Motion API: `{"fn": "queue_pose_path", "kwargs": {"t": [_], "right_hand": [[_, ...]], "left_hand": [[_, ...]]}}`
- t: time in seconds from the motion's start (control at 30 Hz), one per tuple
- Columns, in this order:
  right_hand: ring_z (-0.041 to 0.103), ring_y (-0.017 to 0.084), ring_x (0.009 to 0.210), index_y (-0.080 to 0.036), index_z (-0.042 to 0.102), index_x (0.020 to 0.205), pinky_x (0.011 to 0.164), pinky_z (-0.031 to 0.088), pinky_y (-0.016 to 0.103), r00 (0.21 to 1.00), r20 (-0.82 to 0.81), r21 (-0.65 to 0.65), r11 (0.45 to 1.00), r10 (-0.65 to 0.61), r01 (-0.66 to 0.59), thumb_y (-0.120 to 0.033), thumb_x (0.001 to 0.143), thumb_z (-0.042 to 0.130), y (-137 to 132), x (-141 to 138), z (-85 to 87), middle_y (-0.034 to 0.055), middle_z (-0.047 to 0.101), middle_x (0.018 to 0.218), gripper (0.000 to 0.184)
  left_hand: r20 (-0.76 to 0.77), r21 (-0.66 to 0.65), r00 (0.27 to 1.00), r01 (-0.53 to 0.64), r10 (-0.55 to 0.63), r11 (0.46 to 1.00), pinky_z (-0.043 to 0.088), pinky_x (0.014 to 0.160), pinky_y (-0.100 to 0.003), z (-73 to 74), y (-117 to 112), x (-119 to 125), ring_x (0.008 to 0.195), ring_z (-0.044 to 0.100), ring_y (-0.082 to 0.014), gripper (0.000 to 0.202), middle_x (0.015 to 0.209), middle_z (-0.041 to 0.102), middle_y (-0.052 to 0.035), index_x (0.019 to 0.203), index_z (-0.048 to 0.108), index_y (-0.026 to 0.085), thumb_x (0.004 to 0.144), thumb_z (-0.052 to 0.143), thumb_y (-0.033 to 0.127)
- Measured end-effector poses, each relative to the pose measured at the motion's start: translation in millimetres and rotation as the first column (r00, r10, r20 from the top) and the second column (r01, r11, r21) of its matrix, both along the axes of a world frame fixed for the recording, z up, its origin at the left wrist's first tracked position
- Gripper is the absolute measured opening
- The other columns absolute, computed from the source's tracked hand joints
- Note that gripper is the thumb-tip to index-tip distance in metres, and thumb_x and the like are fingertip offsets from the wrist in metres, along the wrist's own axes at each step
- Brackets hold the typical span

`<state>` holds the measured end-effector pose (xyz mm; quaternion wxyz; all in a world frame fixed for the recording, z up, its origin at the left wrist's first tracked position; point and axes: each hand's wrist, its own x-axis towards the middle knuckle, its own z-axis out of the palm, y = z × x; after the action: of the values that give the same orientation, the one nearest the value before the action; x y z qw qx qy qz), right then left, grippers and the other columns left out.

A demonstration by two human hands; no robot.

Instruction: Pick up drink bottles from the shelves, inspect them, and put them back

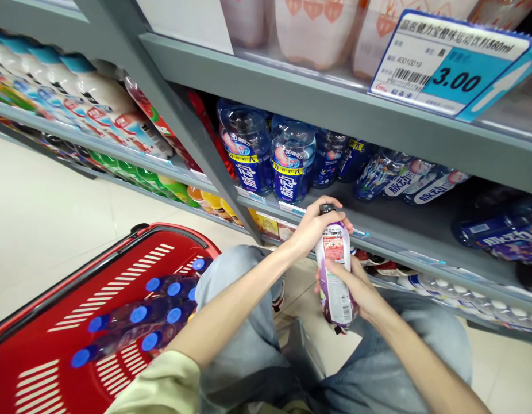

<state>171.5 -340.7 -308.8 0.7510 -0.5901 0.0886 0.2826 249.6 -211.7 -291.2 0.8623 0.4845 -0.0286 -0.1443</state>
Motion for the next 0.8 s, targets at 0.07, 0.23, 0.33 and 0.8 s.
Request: {"fn": "queue_pose_path", "kwargs": {"t": [0.07, 0.23, 0.33, 0.8], "right_hand": [[0.068, 0.019, 0.051, -0.016, 0.063, 0.088, 0.046, 0.055, 0.028, 1.0, -0.016, 0.032, 0.999, -0.019, 0.02, -0.062, 0.078, 0.072, 0.6, 0.3, -1.3, 0.0047, 0.072, 0.07, 0.048], [0.068, 0.019, 0.052, -0.016, 0.069, 0.086, 0.049, 0.056, 0.028, 0.995, -0.098, 0.082, 0.997, -0.007, 0.015, -0.078, 0.081, 0.055, 0.0, 3.0, 3.6, 0.0058, 0.072, 0.065, 0.064], [0.07, 0.02, 0.055, -0.016, 0.07, 0.09, 0.053, 0.058, 0.029, 0.99, -0.137, 0.079, 0.997, -0.013, 0.024, -0.077, 0.085, 0.05, -0.4, 4.5, 9.6, 0.0056, 0.072, 0.065, 0.065], [0.064, 0.017, 0.045, -0.014, 0.071, 0.072, 0.046, 0.054, 0.028, 0.991, -0.129, 0.083, 0.996, 0.033, -0.022, -0.088, 0.077, 0.046, -4.6, 4.1, 1.1, 0.0068, 0.07, 0.057, 0.078]], "left_hand": [[0.006, -0.018, 1.0, 0.007, -0.007, 1.0, 0.055, 0.065, -0.033, 0.1, 0.0, -0.1, 0.064, 0.07, -0.0211, 0.028, 0.066, 0.07, -0.0019, 0.096, 0.049, 0.02, 0.075, 0.068, 0.024], [0.032, -0.039, 0.999, 0.013, -0.012, 0.999, 0.055, 0.067, -0.034, -1.4, 0.0, 0.3, 0.066, 0.071, -0.0219, 0.03, 0.07, 0.073, -0.0034, 0.097, 0.048, 0.02, 0.075, 0.067, 0.023], [0.033, -0.039, 0.999, 0.012, -0.011, 0.999, 0.056, 0.068, -0.035, -2.4, -0.3, 0.7, 0.068, 0.072, -0.022, 0.029, 0.072, 0.074, -0.0043, 0.098, 0.048, 0.02, 0.075, 0.066, 0.022], [0.067, -0.075, 0.997, 0.041, -0.036, 0.996, 0.056, 0.067, -0.036, -5.9, -1.0, 2.9, 0.069, 0.073, -0.0238, 0.03, 0.074, 0.075, -0.0062, 0.099, 0.047, 0.019, 0.073, 0.06, 0.024]]}}
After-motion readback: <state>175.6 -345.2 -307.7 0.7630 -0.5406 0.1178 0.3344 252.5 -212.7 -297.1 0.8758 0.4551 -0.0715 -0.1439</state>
